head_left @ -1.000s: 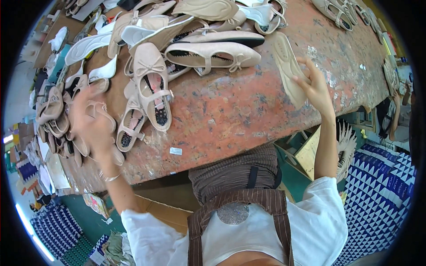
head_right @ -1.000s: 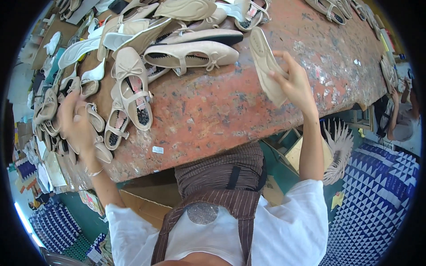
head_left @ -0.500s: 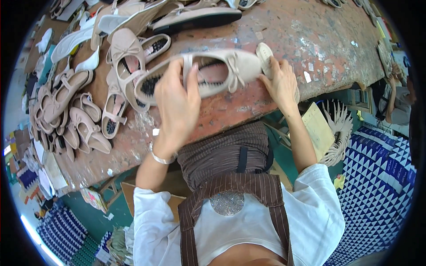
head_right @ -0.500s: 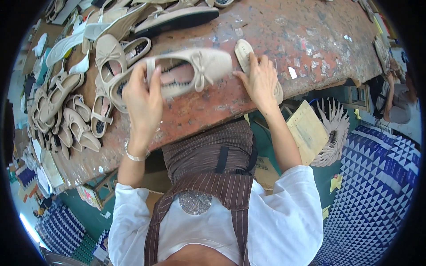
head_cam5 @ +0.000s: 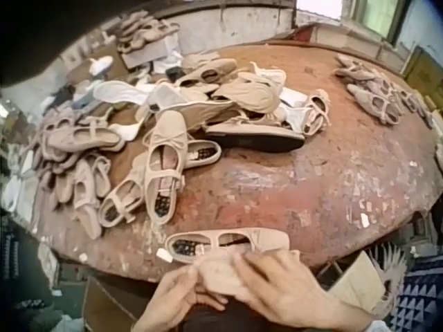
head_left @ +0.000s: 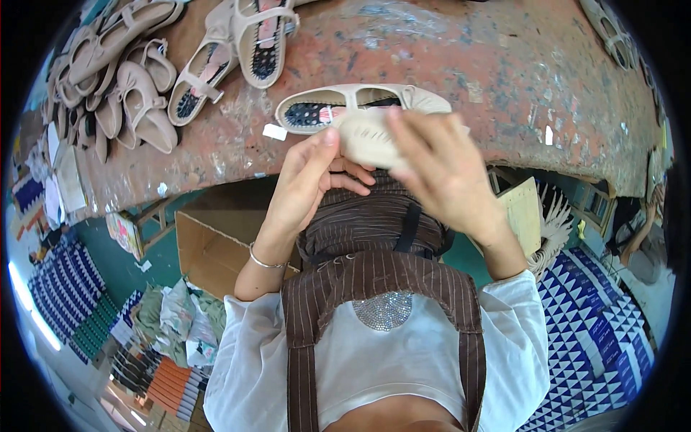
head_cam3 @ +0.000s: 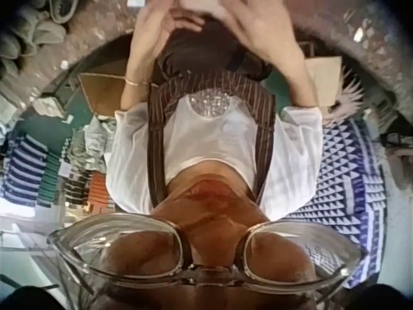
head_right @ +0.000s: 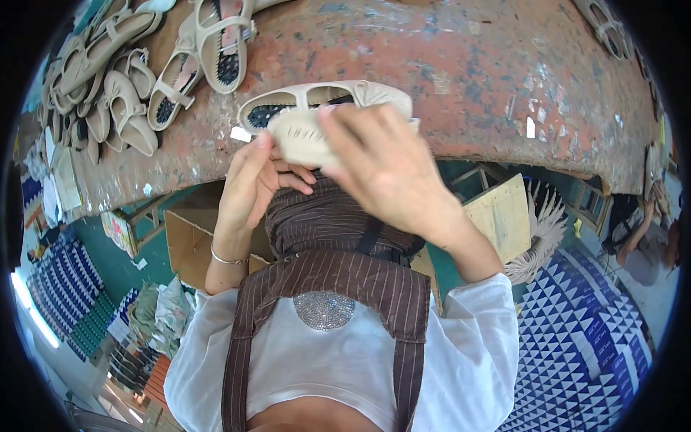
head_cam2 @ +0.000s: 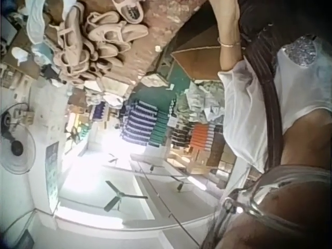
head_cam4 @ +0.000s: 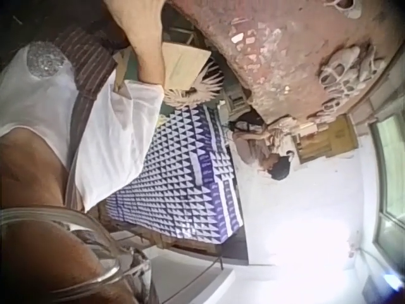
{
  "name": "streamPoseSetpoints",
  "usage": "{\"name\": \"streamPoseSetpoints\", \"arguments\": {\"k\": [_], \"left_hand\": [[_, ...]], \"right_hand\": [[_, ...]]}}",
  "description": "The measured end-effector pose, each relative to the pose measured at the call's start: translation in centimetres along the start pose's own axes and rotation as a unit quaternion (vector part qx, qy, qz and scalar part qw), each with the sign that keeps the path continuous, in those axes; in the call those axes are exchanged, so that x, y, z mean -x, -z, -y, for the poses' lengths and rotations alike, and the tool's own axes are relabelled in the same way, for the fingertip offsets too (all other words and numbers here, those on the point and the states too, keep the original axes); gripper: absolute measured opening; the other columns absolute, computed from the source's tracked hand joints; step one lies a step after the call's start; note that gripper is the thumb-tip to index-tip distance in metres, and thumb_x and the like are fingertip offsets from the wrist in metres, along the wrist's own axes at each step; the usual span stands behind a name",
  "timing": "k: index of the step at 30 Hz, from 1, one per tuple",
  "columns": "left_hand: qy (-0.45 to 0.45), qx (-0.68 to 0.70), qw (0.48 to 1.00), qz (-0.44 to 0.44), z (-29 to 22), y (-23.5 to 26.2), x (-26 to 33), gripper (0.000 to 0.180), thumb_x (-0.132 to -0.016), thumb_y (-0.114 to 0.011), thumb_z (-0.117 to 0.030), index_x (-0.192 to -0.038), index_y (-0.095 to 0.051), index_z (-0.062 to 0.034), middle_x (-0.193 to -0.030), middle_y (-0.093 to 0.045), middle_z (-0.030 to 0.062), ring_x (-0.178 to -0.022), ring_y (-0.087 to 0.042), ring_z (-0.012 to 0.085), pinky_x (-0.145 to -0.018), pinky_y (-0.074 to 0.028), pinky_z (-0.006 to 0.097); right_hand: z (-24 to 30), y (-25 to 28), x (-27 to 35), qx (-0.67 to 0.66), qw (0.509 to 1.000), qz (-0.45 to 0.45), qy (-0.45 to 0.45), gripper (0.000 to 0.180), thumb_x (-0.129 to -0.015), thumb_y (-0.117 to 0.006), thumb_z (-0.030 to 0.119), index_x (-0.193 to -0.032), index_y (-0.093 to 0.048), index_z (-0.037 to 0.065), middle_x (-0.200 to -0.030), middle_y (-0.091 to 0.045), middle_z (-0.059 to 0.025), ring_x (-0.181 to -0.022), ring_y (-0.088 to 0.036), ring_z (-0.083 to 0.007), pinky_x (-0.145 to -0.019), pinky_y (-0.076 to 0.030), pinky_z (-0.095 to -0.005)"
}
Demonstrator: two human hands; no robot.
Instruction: The person assembles shoes by hand by inserting white insoles into them and pressing them down. They move finished shoes aside, pick up new shoes and insoles from the table, and repeat the process.
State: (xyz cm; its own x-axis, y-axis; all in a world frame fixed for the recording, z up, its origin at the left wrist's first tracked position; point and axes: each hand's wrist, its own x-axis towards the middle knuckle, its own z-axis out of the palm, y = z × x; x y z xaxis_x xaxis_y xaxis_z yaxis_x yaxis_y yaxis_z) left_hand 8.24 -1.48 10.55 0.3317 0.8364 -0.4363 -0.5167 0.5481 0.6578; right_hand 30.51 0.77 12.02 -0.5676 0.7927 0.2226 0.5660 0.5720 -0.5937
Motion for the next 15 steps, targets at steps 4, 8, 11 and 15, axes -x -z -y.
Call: {"name": "streamPoseSetpoints", "arguments": {"k": [4, 8, 11, 15], "left_hand": [[-0.007, -0.09, 0.991, -0.101, 0.7, 1.9, 1.4, 0.031, -0.1, -0.057, -0.019, -0.117, -0.062, 0.0073, -0.088, -0.069, 0.0117, -0.065, -0.067, 0.014, -0.058, -0.058, 0.025], [-0.034, -0.23, 0.956, -0.18, 1.0, 2.4, 2.0, 0.026, -0.096, -0.064, -0.012, -0.116, -0.066, 0.0045, -0.073, -0.066, 0.0051, -0.053, -0.058, 0.0062, -0.045, -0.047, 0.019], [-0.033, -0.261, 0.946, -0.189, 0.5, 2.8, 1.5, 0.03, -0.096, -0.064, -0.013, -0.124, -0.064, 0.0011, -0.059, -0.057, -0.0024, -0.044, -0.045, 0.0016, -0.04, -0.033, 0.017], [-0.196, -0.337, 0.866, -0.314, 0.6, 5.4, 1.3, 0.047, -0.096, -0.064, -0.012, -0.139, -0.049, 0.0011, -0.065, -0.059, 0.0002, -0.052, -0.051, 0.0032, -0.045, -0.041, 0.02]], "right_hand": [[1.2, -3.0, 0.1, 0.012, 0.998, 0.049, 0.023, 0.056, -0.077, -0.072, 0.012, -0.13, -0.058, 0.001, -0.12, -0.057, -0.0127, -0.105, -0.054, -0.0284, -0.087, -0.045, -0.0398], [1.4, -5.4, 0.1, -0.01, 0.999, 0.028, 0.02, 0.05, -0.072, -0.071, 0.004, -0.121, -0.066, 0.005, -0.119, -0.06, -0.0109, -0.104, -0.058, -0.0277, -0.086, -0.044, -0.039], [1.1, -5.2, -0.2, -0.003, 0.999, -0.027, 0.029, 0.037, -0.07, -0.07, 0.003, -0.107, -0.071, 0.005, -0.111, -0.064, -0.0096, -0.099, -0.061, -0.0257, -0.083, -0.044, -0.0367], [-1.1, -1.8, -0.2, 0.067, 0.993, -0.083, -0.049, 0.024, -0.072, -0.07, 0.0, -0.095, -0.076, 0.006, -0.104, -0.069, -0.0094, -0.098, -0.063, -0.0268, -0.084, -0.047, -0.0385]]}}
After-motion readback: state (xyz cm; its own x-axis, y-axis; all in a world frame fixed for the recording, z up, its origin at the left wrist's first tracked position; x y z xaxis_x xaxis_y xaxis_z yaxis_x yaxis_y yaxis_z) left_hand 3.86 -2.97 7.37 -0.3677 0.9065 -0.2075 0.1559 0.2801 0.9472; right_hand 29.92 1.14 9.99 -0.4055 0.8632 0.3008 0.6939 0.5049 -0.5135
